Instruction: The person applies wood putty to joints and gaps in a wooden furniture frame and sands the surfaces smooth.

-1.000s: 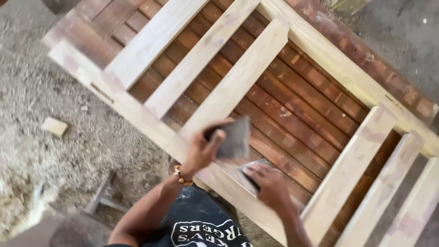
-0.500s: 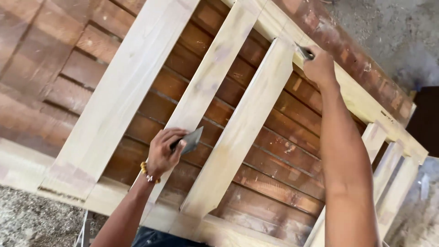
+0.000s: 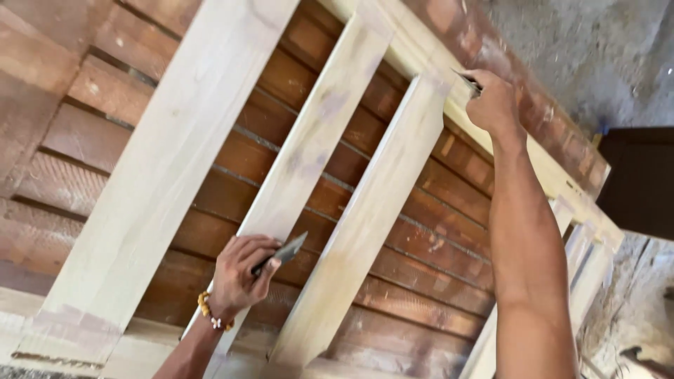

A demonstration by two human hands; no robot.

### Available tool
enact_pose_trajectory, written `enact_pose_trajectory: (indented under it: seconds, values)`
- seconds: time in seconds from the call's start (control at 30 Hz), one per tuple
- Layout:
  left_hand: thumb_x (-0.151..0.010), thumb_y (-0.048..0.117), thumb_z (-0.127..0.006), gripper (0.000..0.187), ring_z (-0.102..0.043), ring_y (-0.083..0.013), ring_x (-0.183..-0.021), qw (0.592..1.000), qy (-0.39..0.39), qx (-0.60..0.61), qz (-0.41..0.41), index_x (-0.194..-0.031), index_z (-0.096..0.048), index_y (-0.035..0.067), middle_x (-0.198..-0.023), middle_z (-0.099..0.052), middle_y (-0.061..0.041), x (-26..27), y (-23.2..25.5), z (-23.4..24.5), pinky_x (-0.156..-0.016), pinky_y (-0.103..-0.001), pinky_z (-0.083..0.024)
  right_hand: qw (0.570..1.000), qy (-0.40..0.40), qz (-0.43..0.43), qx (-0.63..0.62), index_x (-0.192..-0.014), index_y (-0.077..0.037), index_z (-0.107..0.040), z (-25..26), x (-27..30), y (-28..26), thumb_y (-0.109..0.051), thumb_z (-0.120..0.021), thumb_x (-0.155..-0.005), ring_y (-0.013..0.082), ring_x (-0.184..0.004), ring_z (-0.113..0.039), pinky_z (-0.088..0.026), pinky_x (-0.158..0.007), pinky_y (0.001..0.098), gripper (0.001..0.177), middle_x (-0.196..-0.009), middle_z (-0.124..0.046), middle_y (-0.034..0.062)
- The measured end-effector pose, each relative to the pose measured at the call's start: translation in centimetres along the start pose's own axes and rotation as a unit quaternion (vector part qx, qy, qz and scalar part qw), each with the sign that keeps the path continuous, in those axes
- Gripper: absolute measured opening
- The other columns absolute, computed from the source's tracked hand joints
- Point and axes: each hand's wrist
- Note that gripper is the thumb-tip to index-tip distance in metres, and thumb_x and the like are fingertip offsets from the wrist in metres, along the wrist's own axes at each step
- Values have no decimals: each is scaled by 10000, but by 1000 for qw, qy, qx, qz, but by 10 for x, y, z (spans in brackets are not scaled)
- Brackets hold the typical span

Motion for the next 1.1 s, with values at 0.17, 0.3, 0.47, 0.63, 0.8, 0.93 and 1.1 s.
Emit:
enact_pose_trajectory:
  seconds: [0.17, 0.3, 0.47, 0.63, 0.8, 0.93, 1.1]
  values:
    - [-858, 138, -711, 124, -698, -267, -1018, 999, -21, 15, 20, -931, -746, 44, -1008, -760, -62, 2, 4, 3, -859, -411, -528, 997, -13, 12, 76, -1281, -223, -768, -37, -5, 26, 36, -593, -819, 366, -997, -685, -531, -870, 430, 559, -1174, -724, 186]
    - [-859, 142, -727, 76, -704, -269, -1028, 1000, 1, 14, 10, -868, -729, 67, -995, -759, -55, 0, 2, 2, -882, -422, -536, 997, -46, -10, 53, -1315, -233, -734, -15, 2, 2, -28, -612, -898, 373, -1044, -693, -546, -905, 426, 481, -1206, -707, 207]
    - [-883, 157, -733, 95, -708, -269, -1000, 999, 13, 36, 26, -889, -739, 62, -995, -762, -59, -3, 0, 4, -850, -403, -546, 982, -146, -102, 60, -1303, -259, -711, 10, -24, -22, -21, -532, -912, 365, -999, -719, -557, -841, 464, 491, -1164, -738, 176]
    - [-874, 171, -713, 117, -700, -275, -991, 999, 11, 37, 30, -886, -741, 58, -1000, -752, -75, 1, 0, -1, -862, -405, -543, 996, 32, 78, 28, -1270, -183, -743, -33, -18, -26, 19, -576, -835, 354, -1110, -683, -539, -968, 416, 509, -1224, -728, 185]
    - [-901, 194, -727, 135, -715, -267, -998, 999, 2, 28, 25, -885, -741, 60, -987, -765, -64, -5, 2, 3, -843, -403, -538, 997, -41, 43, 44, -1262, -226, -741, -24, -12, -15, -1, -584, -826, 338, -1041, -692, -543, -930, 410, 514, -1217, -719, 161]
    - [-903, 181, -706, 129, -710, -282, -999, 999, 17, 43, 0, -863, -729, 61, -982, -758, -79, 2, -3, 4, -870, -414, -550, 1000, 7, 14, 27, -1293, -214, -739, -10, -29, -9, -66, -631, -930, 346, -1095, -672, -532, -944, 424, 407, -1187, -712, 170]
    - [-916, 184, -685, 157, -704, -295, -985, 998, 18, 52, 19, -917, -741, 38, -1002, -749, -101, 4, -4, 4, -858, -411, -563, 995, 19, 74, 67, -1262, -161, -739, -38, -12, -19, -130, -707, -946, 379, -1100, -657, -509, -940, 443, 319, -1230, -701, 159]
Point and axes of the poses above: each hand's wrist, its own x-axis away from the middle knuckle, its own z-axis out of the back of the hand, y = z × x
